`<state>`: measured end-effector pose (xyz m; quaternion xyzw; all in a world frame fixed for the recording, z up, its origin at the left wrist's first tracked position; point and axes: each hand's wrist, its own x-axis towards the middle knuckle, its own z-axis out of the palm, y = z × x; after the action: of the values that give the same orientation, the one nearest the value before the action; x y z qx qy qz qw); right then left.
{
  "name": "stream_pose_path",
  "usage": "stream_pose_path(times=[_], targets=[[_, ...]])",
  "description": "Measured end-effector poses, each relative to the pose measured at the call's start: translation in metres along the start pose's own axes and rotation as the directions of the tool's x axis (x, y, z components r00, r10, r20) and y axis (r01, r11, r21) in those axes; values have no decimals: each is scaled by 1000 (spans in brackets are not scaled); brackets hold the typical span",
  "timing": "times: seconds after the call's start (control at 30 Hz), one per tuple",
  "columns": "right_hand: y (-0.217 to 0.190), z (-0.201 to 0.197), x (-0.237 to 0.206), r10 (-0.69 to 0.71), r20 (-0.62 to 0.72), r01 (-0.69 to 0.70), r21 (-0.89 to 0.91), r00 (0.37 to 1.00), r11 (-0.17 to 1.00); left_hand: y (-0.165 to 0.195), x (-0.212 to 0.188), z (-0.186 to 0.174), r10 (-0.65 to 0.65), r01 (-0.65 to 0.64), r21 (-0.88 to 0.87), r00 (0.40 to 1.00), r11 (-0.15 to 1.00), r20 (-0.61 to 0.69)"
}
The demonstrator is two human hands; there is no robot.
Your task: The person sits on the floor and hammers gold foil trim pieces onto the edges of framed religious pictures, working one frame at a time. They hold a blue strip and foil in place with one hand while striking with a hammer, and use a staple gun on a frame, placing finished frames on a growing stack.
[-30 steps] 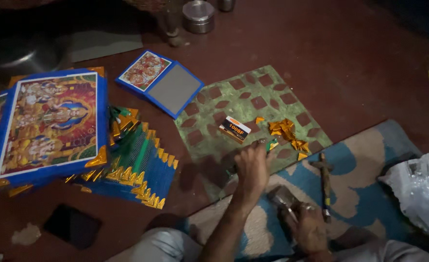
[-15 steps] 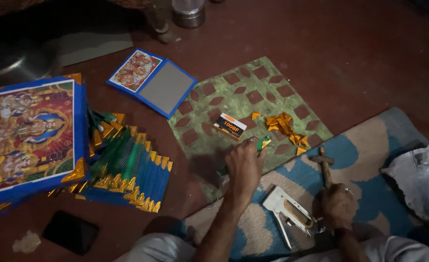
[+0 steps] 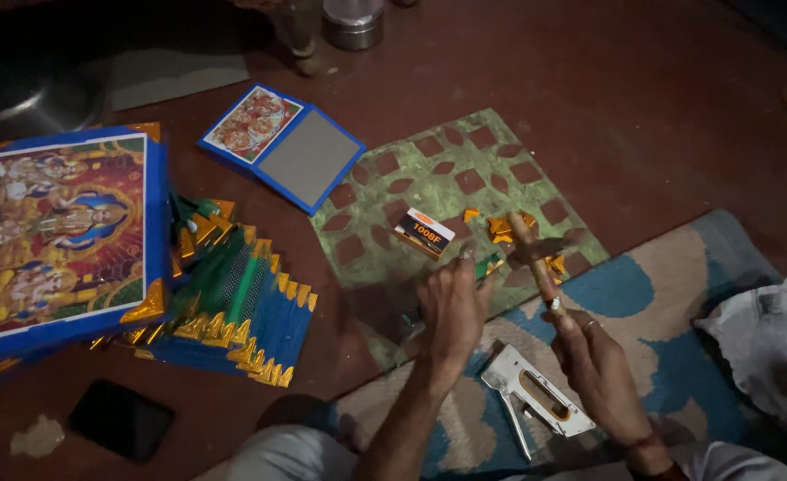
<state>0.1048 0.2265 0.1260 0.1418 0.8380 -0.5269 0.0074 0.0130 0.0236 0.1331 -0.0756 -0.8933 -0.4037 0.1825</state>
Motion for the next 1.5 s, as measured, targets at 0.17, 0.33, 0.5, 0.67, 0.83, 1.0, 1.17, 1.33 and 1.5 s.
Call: stream_pose_path(times=[0.17, 0.33, 0.5, 0.67, 0.83, 1.0, 1.17, 1.33, 1.5], targets=[[-46, 13, -7, -167, -142, 141, -176, 976, 974, 5, 5, -10, -119, 131, -61, 978, 989, 172], [-63, 18, -5, -138, -52, 106, -400, 989, 910, 7, 8, -15, -45, 55, -67, 989, 996, 138], [-48, 16, 4, -488, -90, 395, -469, 868, 790, 4, 6, -11, -33, 46, -105, 992, 993, 123], [-5, 10, 18, -187, 1, 178, -313, 982, 933, 1, 6, -3, -16, 18, -17, 996, 1000, 87], [53, -2, 31, -56, -228, 11, -194, 972, 981, -13, -1, 13, -10, 7, 38, 998, 999, 64], [95, -16, 39, -211, -322, 28, -492, 923, 870, -26, -1, 27, 166, -157, 59, 970, 986, -177], [104, -17, 39, -151, -159, -75, -889, 976, 451, -35, 11, 3, -146, 144, 86, 989, 986, 18], [99, -6, 33, -606, -257, 329, -650, 753, 685, -41, 24, -41, -308, 310, -265, 950, 913, 50], [90, 5, 26, -299, -185, 172, -500, 936, 849, -51, 27, -54, -230, 233, -551, 970, 801, 76]])
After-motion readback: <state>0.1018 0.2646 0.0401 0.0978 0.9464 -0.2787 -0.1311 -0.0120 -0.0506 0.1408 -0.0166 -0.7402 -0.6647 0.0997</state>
